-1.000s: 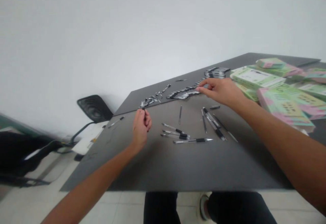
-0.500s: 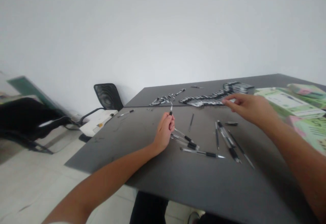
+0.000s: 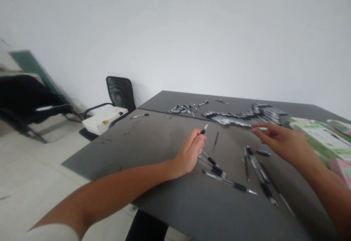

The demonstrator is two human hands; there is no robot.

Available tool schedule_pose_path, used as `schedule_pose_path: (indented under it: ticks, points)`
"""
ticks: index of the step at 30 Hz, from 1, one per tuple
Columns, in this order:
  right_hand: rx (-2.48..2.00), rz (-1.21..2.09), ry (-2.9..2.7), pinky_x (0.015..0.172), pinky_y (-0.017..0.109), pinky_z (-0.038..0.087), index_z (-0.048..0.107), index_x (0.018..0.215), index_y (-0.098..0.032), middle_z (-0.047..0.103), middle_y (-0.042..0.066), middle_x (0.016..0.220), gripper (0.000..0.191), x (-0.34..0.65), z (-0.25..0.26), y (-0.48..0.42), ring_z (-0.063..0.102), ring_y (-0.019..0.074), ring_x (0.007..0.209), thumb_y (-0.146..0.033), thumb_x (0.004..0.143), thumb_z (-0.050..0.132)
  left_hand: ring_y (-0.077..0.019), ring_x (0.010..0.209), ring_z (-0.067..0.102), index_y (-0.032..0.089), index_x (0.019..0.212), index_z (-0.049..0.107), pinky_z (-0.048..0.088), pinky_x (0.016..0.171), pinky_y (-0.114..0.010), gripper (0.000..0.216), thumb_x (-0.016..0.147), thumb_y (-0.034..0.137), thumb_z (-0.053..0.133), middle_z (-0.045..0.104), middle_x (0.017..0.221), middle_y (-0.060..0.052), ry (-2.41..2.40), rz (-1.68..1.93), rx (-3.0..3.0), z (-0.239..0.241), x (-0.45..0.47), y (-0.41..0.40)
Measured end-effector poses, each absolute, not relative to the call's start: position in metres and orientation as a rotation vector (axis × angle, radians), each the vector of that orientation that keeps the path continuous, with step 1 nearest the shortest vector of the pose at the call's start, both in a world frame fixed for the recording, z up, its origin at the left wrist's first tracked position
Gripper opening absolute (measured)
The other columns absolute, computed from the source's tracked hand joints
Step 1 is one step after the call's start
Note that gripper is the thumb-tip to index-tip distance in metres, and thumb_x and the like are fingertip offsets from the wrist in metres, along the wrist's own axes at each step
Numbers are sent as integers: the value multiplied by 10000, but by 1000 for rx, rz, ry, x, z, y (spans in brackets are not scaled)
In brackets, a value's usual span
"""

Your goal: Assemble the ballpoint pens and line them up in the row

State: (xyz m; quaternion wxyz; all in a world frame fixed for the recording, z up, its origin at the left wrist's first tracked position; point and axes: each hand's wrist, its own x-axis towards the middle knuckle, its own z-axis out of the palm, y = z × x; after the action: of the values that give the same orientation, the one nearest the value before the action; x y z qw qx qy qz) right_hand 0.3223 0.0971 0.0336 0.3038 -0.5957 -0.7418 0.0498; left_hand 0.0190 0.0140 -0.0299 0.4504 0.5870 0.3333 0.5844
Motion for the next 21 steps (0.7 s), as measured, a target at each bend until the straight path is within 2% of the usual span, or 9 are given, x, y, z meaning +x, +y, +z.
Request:
schedule_pose_path:
  ticks: [4,9,13,17,21]
  points:
    - [-1604,197,-1986,626,514,503,780,903,-481,738,57,646,370,320,30,99,727,396,624,-782,773,608,-135,555,370,221,1030,572,313,521,-260,331,1115,520,456,428,677,57,874,1422,1563,-28,16,9]
    - [-1639,191,-2006,597,501,473,782,836,-430,739,74,640,391,317,30,97,727,407,637,-784,757,636,-150,588,459,216,1079,606,357,565,-278,345,1118,528,465,484,688,41,933,1395,1665,-23,14,5]
    - [-1592,188,-2028,600,419,466,758,845,-329,724,59,642,464,315,28,93,699,316,624,-782,819,666,-141,554,431,212,1151,602,331,532,-265,346,1125,523,452,472,690,52,942,1404,1647,-27,16,7]
    - [-1582,118,-1968,575,336,423,675,752,-251,639,13,590,585,317,20,95,611,213,569,-833,814,666,-131,536,425,212,1207,584,344,516,-244,339,1120,521,475,486,698,58,928,1398,1618,-33,16,9]
    - [-1624,65,-1921,567,313,391,717,787,-235,628,2,586,567,328,22,96,599,194,576,-793,864,652,-127,530,434,220,1142,585,371,517,-228,325,1106,535,515,493,673,65,945,1410,1580,-35,14,10]
